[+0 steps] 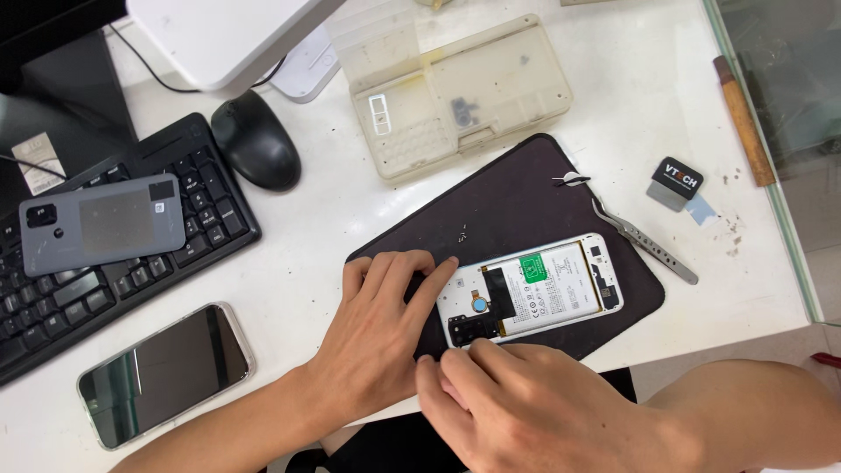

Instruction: The person uses a screwdriver to remove screws from a disassembled smartphone and places them on the mat. Then the person uses a wooden stick to scrape adhesive residue from the phone's back cover.

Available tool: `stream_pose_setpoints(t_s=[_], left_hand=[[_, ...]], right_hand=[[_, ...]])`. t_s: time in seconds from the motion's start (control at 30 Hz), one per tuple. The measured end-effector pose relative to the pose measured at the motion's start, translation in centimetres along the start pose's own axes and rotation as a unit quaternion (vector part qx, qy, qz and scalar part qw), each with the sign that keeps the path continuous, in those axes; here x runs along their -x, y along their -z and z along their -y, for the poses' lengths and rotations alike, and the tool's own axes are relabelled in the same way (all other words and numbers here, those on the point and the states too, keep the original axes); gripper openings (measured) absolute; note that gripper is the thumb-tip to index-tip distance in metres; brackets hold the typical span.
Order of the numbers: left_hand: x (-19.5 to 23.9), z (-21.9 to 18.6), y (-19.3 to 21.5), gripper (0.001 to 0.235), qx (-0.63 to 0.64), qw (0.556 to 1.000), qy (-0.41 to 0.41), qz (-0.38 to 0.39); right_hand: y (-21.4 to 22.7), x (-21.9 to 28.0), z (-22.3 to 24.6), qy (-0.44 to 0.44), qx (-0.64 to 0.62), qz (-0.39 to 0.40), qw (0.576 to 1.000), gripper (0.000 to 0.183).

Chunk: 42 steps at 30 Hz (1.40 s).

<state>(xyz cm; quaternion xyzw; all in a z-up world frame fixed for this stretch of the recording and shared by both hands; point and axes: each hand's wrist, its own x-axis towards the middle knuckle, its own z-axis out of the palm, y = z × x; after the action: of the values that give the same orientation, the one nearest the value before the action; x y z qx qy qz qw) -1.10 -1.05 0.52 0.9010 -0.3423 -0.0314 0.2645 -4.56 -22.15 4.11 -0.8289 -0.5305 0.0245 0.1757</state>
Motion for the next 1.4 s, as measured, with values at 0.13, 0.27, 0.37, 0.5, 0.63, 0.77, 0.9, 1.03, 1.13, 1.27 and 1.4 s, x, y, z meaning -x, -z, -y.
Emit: stream_pose_setpoints(t_s=[0.13,0.27,0.37,0.5,0.63,0.77,0.9,1.03,1.13,1.27,1.4], left_hand=[[-0.2,-0.5,-0.1,0.099,0.01,0.999,-0.028,-0.017],[-0.3,-0.4,-0.1,0.093,0.01,1.0,-0.021,-0.013],[-0.1,-0.4,0.3,0.091,0.013,1.0,-0.011,-0.001],[-0.2,0.0,1.9,0.085,-0.015,0.999,-0.032,0.036],[-0.1,0.5,3.7,0.08,-0.028,0.994,-0.034,0.103],[-0.2,0.8,4.4,0.081,-0.027,0.993,-0.051,0.102],[-0.5,0.6,3.2,0.064,0.001,0.998,-0.055,-0.021],[-0.6,1.0,1.3,0.034,0.001,0.996,-0.039,-0.081],[-0.6,1.3,0.7,0.033,0.004,0.993,-0.054,-0.105],[-0.5,1.4,0.4,0.031,0.01,0.992,-0.056,-0.109],[-0.4,1.5,0.3,0.029,0.004,0.992,-0.054,-0.114]], right_hand=[[2.2,0.1,-0.9,0.014,-0.113,-0.04,0.993,0.058],[5.8,2.6,-1.5,-0.074,-0.179,-0.213,0.958,0.034],[5.4,4.6,-6.2,-0.16,-0.243,-0.23,0.929,0.037],[3.7,6.7,-11.1,-0.228,-0.287,-0.333,0.869,0.052],[2.9,3.9,-11.7,-0.235,-0.312,-0.307,0.868,0.045],[1.7,0.1,-11.4,-0.184,-0.308,-0.283,0.889,0.039],[0.5,0.1,-11.7,-0.213,-0.335,-0.283,0.873,0.042],[0.0,0.2,-11.9,-0.206,-0.299,-0.29,0.886,0.041],[0.1,-0.2,-11.8,-0.198,-0.277,-0.29,0.894,0.04],[0.0,-0.4,-11.8,-0.203,-0.277,-0.286,0.895,0.04],[-0.3,-0.2,-12.0,-0.204,-0.268,-0.281,0.899,0.041]])
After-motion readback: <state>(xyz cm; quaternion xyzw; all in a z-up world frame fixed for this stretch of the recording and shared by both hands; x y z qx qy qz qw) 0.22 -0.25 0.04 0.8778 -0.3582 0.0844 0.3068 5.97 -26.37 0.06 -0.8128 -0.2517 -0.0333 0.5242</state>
